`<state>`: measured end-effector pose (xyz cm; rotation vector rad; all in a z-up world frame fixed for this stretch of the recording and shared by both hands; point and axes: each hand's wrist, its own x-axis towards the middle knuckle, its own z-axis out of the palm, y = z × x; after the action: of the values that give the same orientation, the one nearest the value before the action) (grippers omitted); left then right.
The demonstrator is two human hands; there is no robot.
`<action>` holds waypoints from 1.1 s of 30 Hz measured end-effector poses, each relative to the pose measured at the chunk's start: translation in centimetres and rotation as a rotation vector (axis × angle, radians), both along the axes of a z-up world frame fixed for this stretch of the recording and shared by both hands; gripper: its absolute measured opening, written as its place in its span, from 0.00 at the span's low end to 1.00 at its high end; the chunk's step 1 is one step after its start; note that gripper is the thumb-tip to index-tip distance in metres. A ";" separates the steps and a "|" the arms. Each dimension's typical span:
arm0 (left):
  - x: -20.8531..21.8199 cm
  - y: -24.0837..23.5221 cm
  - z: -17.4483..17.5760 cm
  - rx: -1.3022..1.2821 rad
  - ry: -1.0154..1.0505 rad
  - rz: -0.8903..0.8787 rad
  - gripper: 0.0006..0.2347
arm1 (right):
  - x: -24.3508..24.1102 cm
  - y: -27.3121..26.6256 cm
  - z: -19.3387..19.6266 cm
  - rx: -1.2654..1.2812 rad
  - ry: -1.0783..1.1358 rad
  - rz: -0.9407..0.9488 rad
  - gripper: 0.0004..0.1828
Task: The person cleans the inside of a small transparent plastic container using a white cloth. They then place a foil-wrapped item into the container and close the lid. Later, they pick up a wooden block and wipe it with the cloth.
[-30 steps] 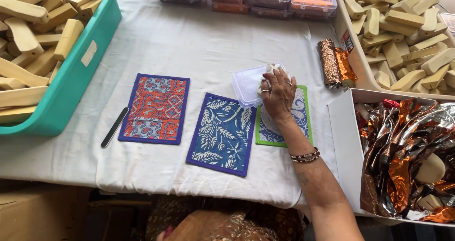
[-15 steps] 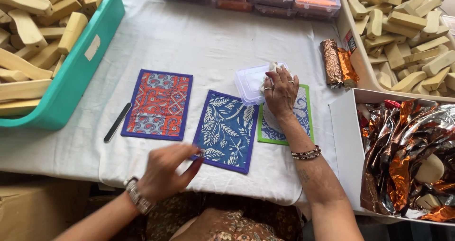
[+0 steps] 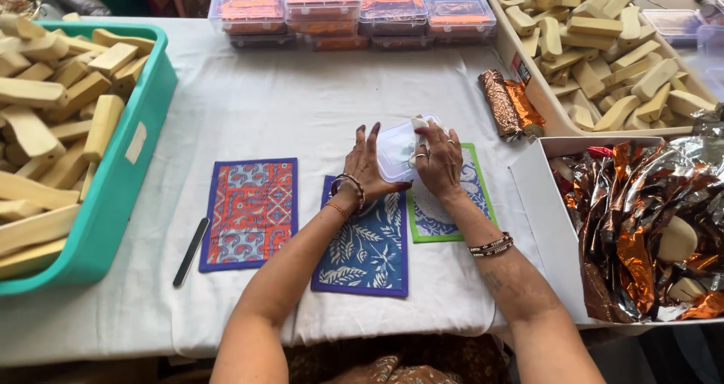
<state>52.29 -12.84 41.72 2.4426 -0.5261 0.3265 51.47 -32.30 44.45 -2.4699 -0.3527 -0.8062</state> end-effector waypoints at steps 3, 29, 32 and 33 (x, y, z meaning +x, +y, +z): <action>-0.3 0.3 0.3 -0.061 0.040 0.020 0.68 | -0.3 0.4 0.3 0.047 0.029 0.014 0.24; 0.5 0.4 -0.7 -0.176 0.030 -0.025 0.69 | 5.0 -1.5 1.7 -0.345 0.675 -0.194 0.31; 0.1 0.5 -0.1 -0.190 -0.008 -0.014 0.68 | 4.2 -0.9 -0.7 -0.400 0.611 -0.224 0.31; 0.1 0.5 0.3 -0.185 0.018 -0.017 0.68 | 3.3 -0.1 -0.7 -0.540 0.562 -0.181 0.31</action>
<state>52.37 -12.39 42.04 2.2590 -0.4860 0.3309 54.75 -32.36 43.74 -3.1246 -0.1483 -0.0408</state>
